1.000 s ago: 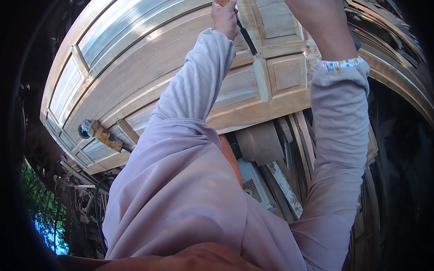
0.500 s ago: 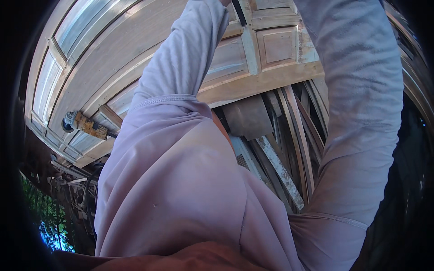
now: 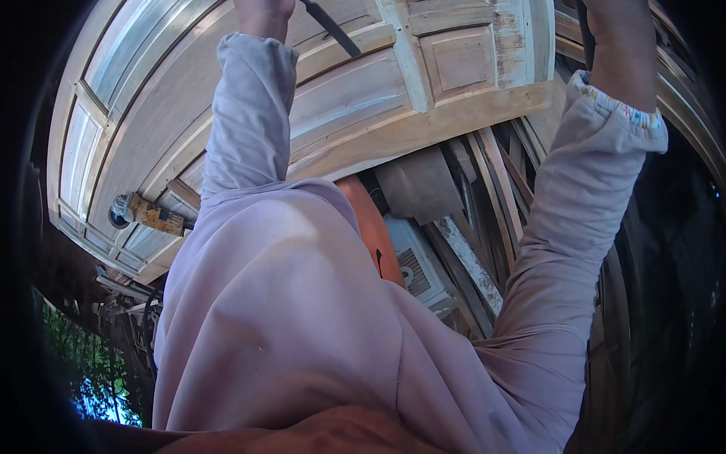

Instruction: The person uses a chisel and a hammer to carve recesses into a wooden door frame, striking the chisel with the hammer to remove small pieces of wood.

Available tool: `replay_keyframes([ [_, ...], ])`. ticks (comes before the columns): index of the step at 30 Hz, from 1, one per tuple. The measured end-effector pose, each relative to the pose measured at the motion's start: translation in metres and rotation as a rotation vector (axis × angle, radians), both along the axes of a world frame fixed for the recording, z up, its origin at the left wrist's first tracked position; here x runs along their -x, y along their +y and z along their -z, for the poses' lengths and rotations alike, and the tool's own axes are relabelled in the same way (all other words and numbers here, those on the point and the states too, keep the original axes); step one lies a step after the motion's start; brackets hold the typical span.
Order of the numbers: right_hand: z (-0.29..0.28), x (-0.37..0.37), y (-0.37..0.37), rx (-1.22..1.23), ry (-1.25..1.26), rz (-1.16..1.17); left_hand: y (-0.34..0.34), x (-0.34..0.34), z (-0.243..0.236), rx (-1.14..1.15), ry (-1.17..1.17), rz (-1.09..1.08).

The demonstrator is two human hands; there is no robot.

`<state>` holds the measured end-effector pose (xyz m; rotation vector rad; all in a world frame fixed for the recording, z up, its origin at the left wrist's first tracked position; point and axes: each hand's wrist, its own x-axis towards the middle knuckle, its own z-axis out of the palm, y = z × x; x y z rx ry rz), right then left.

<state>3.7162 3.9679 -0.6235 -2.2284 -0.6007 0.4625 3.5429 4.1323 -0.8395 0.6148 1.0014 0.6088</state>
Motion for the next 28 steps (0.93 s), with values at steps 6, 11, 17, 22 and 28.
replay_keyframes([
  [6, 0.040, 0.101, -0.161, -0.369, 0.731, 0.702, 0.005, 0.095, -0.042, -0.519, 0.513, 0.749],
  [11, 0.081, 0.186, -0.265, -0.503, 0.965, 1.176, -0.050, 0.132, -0.048, -0.455, 0.572, 0.860],
  [17, 0.100, 0.273, -0.327, -0.293, 1.029, 1.201, -0.121, 0.116, -0.062, -0.578, 0.503, 0.971],
  [22, 0.123, 0.324, -0.334, -0.165, 0.988, 1.091, -0.174, 0.084, -0.087, -0.800, 0.374, 0.873],
  [28, 0.165, 0.358, -0.339, -0.090, 0.923, 0.918, -0.230, 0.040, -0.096, -1.324, 0.322, 1.122],
])
